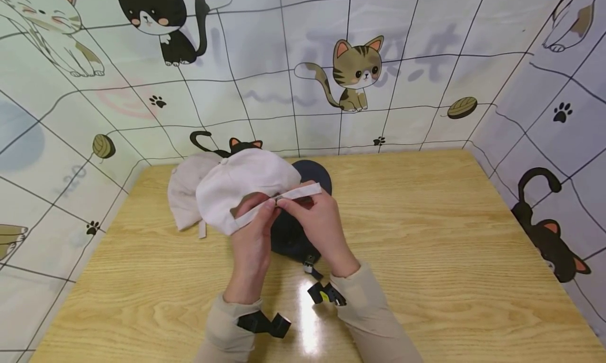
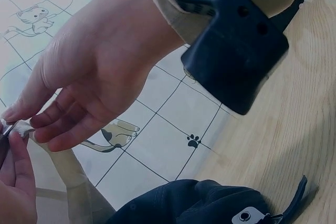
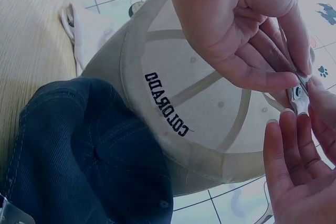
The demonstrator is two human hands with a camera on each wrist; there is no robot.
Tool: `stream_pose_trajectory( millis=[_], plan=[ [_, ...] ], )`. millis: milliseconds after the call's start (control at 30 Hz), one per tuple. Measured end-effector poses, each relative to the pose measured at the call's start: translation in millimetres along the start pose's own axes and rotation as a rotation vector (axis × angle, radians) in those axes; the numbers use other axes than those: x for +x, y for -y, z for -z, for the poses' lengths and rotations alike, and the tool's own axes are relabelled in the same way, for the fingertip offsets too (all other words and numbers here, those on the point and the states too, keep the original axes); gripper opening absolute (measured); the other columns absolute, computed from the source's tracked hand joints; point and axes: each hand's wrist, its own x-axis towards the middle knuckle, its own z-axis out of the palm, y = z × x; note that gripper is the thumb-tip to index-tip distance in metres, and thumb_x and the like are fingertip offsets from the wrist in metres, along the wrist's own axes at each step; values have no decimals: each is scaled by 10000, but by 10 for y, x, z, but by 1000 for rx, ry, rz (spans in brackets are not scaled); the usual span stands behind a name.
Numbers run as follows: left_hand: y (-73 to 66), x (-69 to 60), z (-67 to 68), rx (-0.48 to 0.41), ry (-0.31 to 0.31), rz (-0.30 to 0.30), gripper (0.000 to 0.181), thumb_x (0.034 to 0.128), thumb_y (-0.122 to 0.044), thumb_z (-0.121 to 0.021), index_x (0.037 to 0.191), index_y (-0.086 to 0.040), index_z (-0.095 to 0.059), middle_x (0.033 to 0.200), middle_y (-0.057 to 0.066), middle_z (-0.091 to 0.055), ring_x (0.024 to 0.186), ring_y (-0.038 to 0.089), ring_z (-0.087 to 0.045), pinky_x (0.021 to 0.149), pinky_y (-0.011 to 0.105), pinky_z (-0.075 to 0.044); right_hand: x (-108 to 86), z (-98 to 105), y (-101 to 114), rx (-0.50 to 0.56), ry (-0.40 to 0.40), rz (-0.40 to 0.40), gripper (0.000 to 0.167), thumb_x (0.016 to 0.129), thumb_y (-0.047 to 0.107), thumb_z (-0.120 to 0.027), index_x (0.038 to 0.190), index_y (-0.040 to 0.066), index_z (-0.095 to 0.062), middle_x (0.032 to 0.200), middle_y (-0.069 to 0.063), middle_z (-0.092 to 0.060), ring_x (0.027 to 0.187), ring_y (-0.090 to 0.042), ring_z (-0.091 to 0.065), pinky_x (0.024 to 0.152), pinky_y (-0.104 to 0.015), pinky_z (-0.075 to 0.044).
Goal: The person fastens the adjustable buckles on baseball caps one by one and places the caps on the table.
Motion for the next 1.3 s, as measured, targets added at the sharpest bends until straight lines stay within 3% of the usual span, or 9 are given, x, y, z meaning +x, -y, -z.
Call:
stream_pose_trajectory(
  millis=[33, 100, 300, 367, 733, 967, 1100, 1167, 1300],
  plan=[
    [46, 5, 31, 7, 9, -8, 298, 801, 7, -635, 1079, 82, -560, 997, 225, -565, 845, 317, -586, 751, 450, -480, 1, -2, 4, 2, 1, -1, 232, 771, 112, -692, 952, 10, -588, 917, -99, -589, 882, -251, -588, 765, -251, -484],
    [5, -1, -2, 10, 10, -11, 299, 798, -11, -645, 1069, 84, -562, 985, 226, -566, 837, 316, -584, 741, 443, -484, 5, -5, 1, 7, 1, -4, 231, 772, 103, -690, 953, 6, -584, 922, -103, -586, 891, -254, -583, 774, -253, -481],
    [-769, -124, -549, 40, -66, 90, 271, 782, 6, -653, 1037, 61, -578, 966, 134, -595, 836, 203, -574, 696, 311, -496, 16, 5, -21, 7, 1, 2, 226, 777, 113, -688, 946, 6, -583, 921, -104, -581, 897, -269, -567, 791, -274, -473],
    [-831, -129, -586, 49, -77, 112, 260, 788, 48, -629, 1044, 32, -586, 979, 108, -603, 837, 178, -570, 661, 271, -486, 17, 9, -22, 8, 4, 6, 228, 778, 115, -688, 949, 8, -582, 922, -101, -579, 897, -267, -562, 796, -281, -469],
    [-815, -122, -561, 97, -82, 117, 282, 782, -7, -659, 1048, 42, -578, 984, 135, -605, 763, 166, -549, 525, 230, -446, 25, 0, -18, -4, 12, -22, 244, 778, 129, -689, 959, 15, -573, 921, -97, -570, 880, -249, -551, 796, -298, -462],
    [-828, -119, -549, 110, -93, 115, 288, 772, -9, -672, 1040, 45, -583, 995, 150, -599, 806, 187, -560, 375, 201, -374, 34, -19, -52, -7, 3, -14, 238, 768, 127, -700, 940, 15, -579, 902, -94, -575, 891, -248, -563, 819, -350, -456],
    [-831, -118, -542, 112, -85, 115, 262, 775, -19, -673, 1018, 36, -592, 965, 139, -605, 700, 153, -538, 328, 192, -327, 32, -36, -55, 28, 8, -24, 244, 771, 133, -697, 941, 8, -573, 894, -100, -579, 872, -230, -586, 792, -334, -477],
    [-838, -126, -543, 141, -73, 116, 231, 780, -34, -673, 989, 34, -602, 917, 126, -607, 574, 130, -502, 320, 201, -321, 32, -42, -61, 57, 12, -36, 247, 776, 130, -693, 946, 1, -570, 893, -107, -578, 854, -227, -598, 763, -316, -492],
    [-862, -142, -557, 221, -30, 97, 210, 795, -90, -672, 958, 31, -616, 870, 118, -601, 576, 152, -510, 335, 239, -366, 38, -43, -82, 88, 10, -43, 253, 780, 129, -688, 955, -6, -564, 891, -114, -581, 833, -228, -610, 729, -300, -505]
  ],
)
